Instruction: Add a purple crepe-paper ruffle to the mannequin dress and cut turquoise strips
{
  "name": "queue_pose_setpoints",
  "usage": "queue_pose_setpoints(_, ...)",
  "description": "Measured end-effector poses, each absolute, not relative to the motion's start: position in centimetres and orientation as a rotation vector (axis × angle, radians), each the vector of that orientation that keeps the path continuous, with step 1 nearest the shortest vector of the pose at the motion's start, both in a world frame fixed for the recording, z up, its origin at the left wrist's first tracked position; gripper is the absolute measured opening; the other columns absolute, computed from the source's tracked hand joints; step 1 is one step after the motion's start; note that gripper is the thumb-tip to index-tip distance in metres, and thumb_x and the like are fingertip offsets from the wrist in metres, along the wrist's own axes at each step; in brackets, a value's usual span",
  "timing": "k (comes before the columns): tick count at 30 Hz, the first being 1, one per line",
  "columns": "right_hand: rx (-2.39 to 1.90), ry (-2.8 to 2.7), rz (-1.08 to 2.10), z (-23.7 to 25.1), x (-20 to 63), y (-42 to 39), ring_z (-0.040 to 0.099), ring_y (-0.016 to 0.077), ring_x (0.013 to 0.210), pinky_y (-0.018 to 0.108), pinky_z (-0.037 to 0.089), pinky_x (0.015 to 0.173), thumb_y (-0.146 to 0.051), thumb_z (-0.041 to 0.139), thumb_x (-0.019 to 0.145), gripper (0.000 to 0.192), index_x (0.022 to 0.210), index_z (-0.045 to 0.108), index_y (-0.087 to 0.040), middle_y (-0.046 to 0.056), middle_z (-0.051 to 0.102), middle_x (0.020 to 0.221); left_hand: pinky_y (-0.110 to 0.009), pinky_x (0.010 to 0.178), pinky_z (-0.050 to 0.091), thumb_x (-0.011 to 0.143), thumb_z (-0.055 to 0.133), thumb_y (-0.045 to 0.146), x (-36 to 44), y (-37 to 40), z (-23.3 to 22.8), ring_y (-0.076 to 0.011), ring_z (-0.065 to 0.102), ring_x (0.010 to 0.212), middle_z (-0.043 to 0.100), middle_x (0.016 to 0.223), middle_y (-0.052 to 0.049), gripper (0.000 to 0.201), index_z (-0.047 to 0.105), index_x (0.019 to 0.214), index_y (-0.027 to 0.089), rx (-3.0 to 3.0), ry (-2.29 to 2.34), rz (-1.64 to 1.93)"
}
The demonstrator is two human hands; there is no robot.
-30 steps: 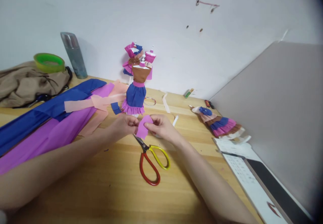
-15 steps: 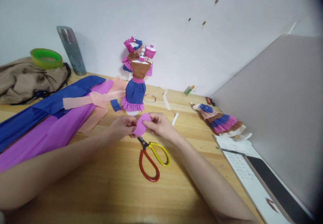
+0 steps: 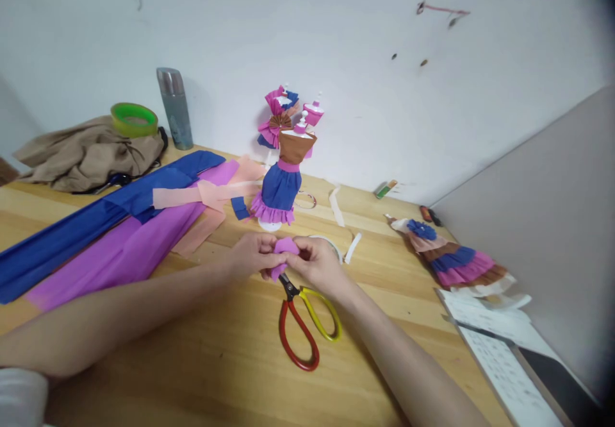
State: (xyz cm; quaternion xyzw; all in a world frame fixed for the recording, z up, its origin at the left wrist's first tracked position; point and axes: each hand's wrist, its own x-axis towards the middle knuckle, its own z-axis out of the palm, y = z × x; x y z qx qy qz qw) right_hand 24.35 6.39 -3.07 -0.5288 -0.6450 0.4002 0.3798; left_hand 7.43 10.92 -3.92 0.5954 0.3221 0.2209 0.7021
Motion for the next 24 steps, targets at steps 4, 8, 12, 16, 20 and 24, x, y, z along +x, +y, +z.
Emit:
queue_pose_setpoints(4, -1.338, -1.549, 1.084, -2.8, 24.8, 6.5, 0.043, 0.0102, 0.049, 0.023, 0.031, 0.049, -0.052, 0.069, 0.075, 0.04, 0.059, 0.053, -0.019, -0.003, 0.05, 0.052, -0.02, 0.048, 0.041, 0.063, 0.076, 0.04, 7.3, 11.2, -3.8, -0.0073, 0.053, 0.047, 0.064, 0.059, 0.0, 0.034, 0.058, 0.072, 0.013, 1.317, 0.746, 0.53)
queue_pose_setpoints(8, -1.382, -1.478, 1.102, -2.7, 25.5, 6.9, 0.033, 0.0072, 0.04, 0.022, 0.024, 0.043, -0.058, 0.066, 0.074, 0.044, 0.059, 0.053, -0.019, -0.005, 0.046, 0.045, -0.019, 0.047, 0.04, 0.065, 0.07, 0.037, 6.9, 11.3, -3.9, -0.0068, 0.051, 0.046, 0.061, 0.058, 0.001, 0.027, 0.06, 0.071, 0.013, 1.324, 0.798, 0.538)
queue_pose_setpoints(12, -1.459, -1.444, 0.991, -2.5, 27.0, 7.7, 0.034, 0.0083, 0.036, 0.023, 0.025, 0.039, -0.059, 0.065, 0.071, 0.043, 0.058, 0.056, -0.019, -0.004, 0.045, 0.039, -0.018, 0.044, 0.034, 0.069, 0.067, 0.042, 6.6, 11.6, -4.3, -0.0056, 0.047, 0.042, 0.056, 0.053, 0.002, 0.03, 0.055, 0.067, 0.014, 1.325, 0.852, 0.542)
queue_pose_setpoints(16, -1.528, -1.361, 0.819, -2.2, 29.5, 8.7, 0.045, 0.0103, 0.043, 0.024, 0.035, 0.045, -0.048, 0.07, 0.068, 0.034, 0.057, 0.058, -0.018, 0.001, 0.057, 0.047, -0.018, 0.042, 0.026, 0.074, 0.062, 0.046, 6.5, 11.7, -4.5, -0.0045, 0.039, 0.04, 0.051, 0.051, 0.004, 0.033, 0.05, 0.066, 0.016, 1.311, 0.917, 0.555)
queue_pose_setpoints(20, -1.576, -1.307, 0.769, -2.2, 30.7, 9.0, 0.049, 0.0124, 0.043, 0.026, 0.039, 0.046, -0.047, 0.07, 0.065, 0.031, 0.064, 0.061, -0.017, 0.001, 0.059, 0.048, -0.019, 0.042, 0.022, 0.08, 0.057, 0.042, 6.5, 11.7, -4.4, -0.0051, 0.036, 0.041, 0.046, 0.05, 0.005, 0.031, 0.047, 0.064, 0.017, 1.318, 0.984, 0.575)
queue_pose_setpoints(24, -1.509, -1.394, 0.91, -2.6, 27.9, 7.9, 0.052, 0.0134, 0.044, 0.026, 0.041, 0.047, -0.042, 0.069, 0.067, 0.028, 0.076, 0.068, -0.016, 0.001, 0.061, 0.051, -0.02, 0.044, 0.021, 0.082, 0.056, 0.038, 6.6, 11.2, -3.8, -0.0058, 0.035, 0.042, 0.046, 0.048, 0.005, 0.028, 0.051, 0.066, 0.016, 1.351, 0.996, 0.556)
